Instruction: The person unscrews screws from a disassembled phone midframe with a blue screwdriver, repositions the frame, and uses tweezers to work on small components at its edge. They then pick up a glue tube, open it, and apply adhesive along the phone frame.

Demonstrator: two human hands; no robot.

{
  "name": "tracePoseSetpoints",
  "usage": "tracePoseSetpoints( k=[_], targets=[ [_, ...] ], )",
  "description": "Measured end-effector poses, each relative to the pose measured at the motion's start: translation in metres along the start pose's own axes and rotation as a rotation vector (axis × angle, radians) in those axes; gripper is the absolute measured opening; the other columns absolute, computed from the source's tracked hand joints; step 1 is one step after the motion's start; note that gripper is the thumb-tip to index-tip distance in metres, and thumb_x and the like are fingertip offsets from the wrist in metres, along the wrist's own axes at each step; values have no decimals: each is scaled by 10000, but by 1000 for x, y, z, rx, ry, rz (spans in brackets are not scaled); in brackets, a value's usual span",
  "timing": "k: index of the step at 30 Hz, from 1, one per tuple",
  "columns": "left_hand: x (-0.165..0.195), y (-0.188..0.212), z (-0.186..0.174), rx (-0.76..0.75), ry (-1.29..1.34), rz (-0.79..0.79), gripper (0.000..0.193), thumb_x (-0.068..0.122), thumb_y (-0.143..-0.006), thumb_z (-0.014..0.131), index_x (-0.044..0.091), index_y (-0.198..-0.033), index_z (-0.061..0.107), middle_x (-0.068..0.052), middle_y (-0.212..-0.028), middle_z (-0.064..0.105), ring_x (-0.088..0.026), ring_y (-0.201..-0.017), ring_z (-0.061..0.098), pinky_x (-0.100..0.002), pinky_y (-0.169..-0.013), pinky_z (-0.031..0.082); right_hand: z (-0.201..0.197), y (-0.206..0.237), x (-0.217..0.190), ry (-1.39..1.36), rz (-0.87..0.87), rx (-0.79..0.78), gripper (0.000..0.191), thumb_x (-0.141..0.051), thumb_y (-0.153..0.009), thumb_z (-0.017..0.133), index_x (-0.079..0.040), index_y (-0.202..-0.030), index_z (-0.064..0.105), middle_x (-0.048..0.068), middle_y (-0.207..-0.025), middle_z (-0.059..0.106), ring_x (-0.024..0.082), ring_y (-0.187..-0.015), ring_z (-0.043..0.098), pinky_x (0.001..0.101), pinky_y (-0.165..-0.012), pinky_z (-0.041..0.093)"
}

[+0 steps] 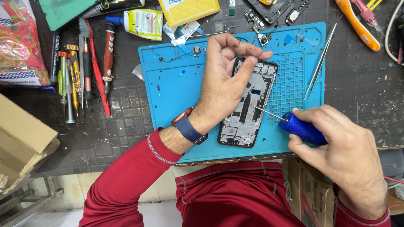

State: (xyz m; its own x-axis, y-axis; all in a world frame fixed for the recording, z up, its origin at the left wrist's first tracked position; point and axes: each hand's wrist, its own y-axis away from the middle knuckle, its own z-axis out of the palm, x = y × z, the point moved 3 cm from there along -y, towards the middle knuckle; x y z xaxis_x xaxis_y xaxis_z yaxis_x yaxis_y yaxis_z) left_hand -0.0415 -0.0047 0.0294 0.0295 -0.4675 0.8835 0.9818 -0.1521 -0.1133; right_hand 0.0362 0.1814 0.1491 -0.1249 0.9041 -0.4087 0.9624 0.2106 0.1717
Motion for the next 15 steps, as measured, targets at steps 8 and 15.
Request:
tracePoseSetpoints(
  k=[8,15],
  targets=[
    [1,3,0,-5,-6,3,306,-91,-1112,510,64,-1283,309,-149,-1169,639,-215,-1195,681,-378,-1170,520,0,3,-2,-6,46,-5,393,-190,-765,804,-70,-1129,721,83,-1006,706,262,-868,727,367,-733,581],
    [-1,6,-1,2,-3,6,306,-101,-1106,494,57,-1291,308,-149,-1170,632,-215,-1186,683,-378,-1165,523,1,5,-3,-6,-6,0,396,-201,-763,806,-72,-1128,720,84,-998,701,272,-879,719,370,-749,575]
  ],
)
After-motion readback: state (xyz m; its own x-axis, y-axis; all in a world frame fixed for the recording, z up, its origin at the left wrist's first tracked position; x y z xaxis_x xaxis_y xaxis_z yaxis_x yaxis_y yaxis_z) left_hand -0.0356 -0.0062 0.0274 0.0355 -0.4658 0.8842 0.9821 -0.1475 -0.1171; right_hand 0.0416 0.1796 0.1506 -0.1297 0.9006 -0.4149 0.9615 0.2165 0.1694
